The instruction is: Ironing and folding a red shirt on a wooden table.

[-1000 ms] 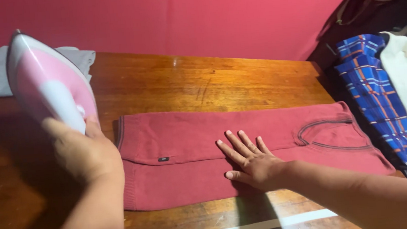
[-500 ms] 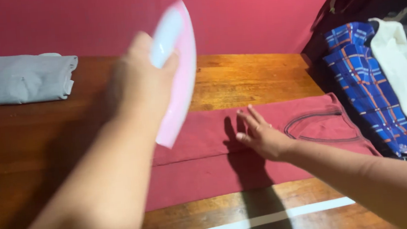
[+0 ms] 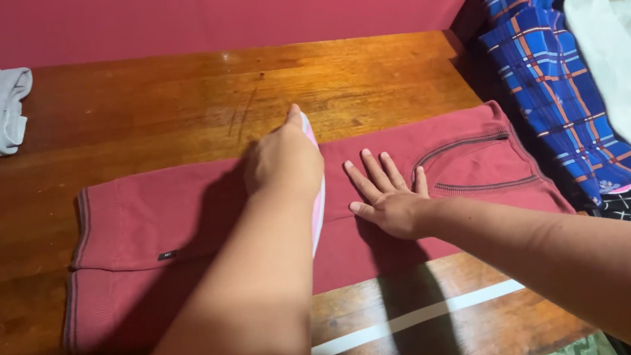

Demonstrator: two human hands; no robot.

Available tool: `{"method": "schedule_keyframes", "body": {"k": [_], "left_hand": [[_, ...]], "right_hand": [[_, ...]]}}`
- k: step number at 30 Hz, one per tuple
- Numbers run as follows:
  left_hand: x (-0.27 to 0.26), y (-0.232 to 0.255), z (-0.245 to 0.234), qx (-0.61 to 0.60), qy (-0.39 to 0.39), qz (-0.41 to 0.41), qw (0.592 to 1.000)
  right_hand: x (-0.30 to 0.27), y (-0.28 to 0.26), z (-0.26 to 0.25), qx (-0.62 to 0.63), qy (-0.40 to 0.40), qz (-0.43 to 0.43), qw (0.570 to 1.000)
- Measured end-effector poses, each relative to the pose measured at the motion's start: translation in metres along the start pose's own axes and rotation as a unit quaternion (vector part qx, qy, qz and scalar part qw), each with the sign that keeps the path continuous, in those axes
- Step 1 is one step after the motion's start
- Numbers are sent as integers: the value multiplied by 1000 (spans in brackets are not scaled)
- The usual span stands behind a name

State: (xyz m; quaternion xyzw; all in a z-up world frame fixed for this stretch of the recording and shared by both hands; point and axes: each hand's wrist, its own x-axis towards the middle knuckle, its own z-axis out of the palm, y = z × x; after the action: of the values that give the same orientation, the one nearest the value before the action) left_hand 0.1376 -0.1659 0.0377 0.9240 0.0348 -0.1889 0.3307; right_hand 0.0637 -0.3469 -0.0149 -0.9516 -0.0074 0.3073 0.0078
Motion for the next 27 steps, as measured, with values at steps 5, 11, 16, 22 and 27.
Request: {"method": "schedule_keyframes", "body": {"k": [5,11,16,22,27], "left_hand": [[-57,7,-32,6,-24,-30,999],[-32,0,-32,38,-11,-41,998],[-32,-9,-31,27,7,-43,999],[-75,-18,-59,50,6,-100,994],[-61,-32,-72,39,55,-106,992]], "right_hand": [[-8,-4,-8,6,-13,5,1000],[-10,-8,-12,0,-37,3,999],[-7,-5,-11,-10,-42,1,999],[-9,-8,-10,-11,-31,8,999],[-11,-10,-11,-7,-29,17,999]]}}
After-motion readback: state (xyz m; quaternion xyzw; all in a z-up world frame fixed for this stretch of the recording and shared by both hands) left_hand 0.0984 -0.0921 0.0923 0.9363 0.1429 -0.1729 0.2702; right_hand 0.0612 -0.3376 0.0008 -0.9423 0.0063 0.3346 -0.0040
